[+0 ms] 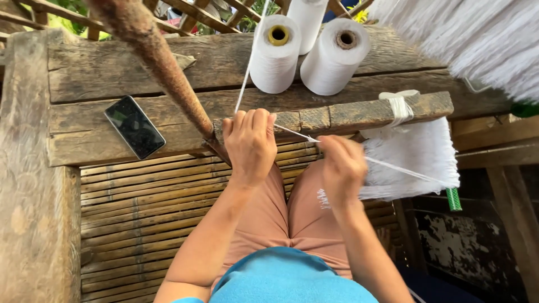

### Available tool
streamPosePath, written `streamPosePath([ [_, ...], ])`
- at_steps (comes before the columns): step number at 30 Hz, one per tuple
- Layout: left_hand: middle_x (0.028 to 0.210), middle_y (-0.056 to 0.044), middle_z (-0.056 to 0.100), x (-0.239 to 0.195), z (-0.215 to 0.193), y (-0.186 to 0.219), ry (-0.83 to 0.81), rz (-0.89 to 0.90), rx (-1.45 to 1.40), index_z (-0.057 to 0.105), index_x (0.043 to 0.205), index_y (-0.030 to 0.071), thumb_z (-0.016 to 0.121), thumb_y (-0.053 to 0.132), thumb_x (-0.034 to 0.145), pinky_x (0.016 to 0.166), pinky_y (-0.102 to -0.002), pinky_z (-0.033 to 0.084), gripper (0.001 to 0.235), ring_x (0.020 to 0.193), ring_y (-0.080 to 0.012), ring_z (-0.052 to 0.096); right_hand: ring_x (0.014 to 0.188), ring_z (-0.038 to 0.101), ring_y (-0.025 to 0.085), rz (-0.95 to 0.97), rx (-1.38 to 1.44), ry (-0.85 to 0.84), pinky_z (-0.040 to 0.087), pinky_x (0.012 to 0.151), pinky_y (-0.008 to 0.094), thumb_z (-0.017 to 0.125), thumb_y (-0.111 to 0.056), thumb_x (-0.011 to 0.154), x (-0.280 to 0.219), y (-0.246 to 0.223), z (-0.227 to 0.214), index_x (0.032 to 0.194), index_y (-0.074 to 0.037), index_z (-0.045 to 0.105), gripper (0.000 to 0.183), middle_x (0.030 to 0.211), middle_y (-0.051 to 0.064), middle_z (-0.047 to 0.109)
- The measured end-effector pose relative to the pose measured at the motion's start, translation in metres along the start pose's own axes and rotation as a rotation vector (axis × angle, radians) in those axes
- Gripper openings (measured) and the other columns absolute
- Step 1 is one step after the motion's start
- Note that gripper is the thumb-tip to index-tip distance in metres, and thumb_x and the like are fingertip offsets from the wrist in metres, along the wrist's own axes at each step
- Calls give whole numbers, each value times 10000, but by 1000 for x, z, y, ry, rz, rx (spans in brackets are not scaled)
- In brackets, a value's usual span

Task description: The person sits on a bamboo mat and weaves white threads by hand using a simple wooden loom. They repeatedly pass the thread through the warp and pull it tight to create a woven fabric.

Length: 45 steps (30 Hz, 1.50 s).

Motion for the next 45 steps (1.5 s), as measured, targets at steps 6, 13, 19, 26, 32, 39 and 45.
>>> streamPosePath([
  [6,759,-41,471,-31,-26,17,-45,9,-208,571,840,102,585,188,1045,751,-348,377,222,700,-260,519,815,758,201,906,918,-265,611,814,369,685,-87,956,-36,-18,41,1081,11,775,182,851,140,772],
  [13,738,-26,497,-118,-38,-1,-172,-153,-252,608,842,138,636,188,1017,751,-369,348,185,679,-264,517,791,620,162,1170,708,-114,531,782,308,711,-43,958,-106,1,-43,951,-57,752,44,819,44,666],
  [19,807,-62,513,-65,-50,-38,-113,-207,-114,564,910,87,467,224,1110,798,-409,290,261,774,-287,442,577,586,193,1076,303,544,429,486,269,632,-91,867,-69,124,-183,833,-113,596,54,766,107,646],
  [26,786,-5,497,1,-8,7,-136,-26,2,548,872,132,544,248,1099,776,-336,293,255,777,-209,435,808,708,309,140,187,189,526,814,342,467,39,1008,36,-28,-71,1013,-10,630,170,891,195,712],
  [32,738,-4,452,-30,-10,22,-123,-26,-97,561,870,128,537,195,1096,772,-316,242,237,738,-189,371,899,752,237,509,385,-377,610,783,319,682,-46,942,-22,1,23,1101,-35,769,181,1040,128,789],
  [39,776,-21,468,-111,-44,37,-397,-145,-250,572,898,167,490,221,1077,776,-399,251,204,771,-243,437,684,602,115,1023,536,-278,502,700,270,636,-89,949,-60,-51,-33,718,-41,684,241,685,35,661],
  [45,768,-61,491,-86,-54,-40,-79,-203,-119,564,897,93,479,212,1104,818,-400,258,253,732,-272,411,663,671,209,1128,416,738,569,585,288,601,-48,894,-104,151,-193,941,-124,620,91,771,50,600],
])
Point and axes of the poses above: each hand's wrist, its own x-axis towards the middle knuckle, its own z-axis out of the palm, y = z × x, the point moved 1 cm from there along x, towards the middle knuckle
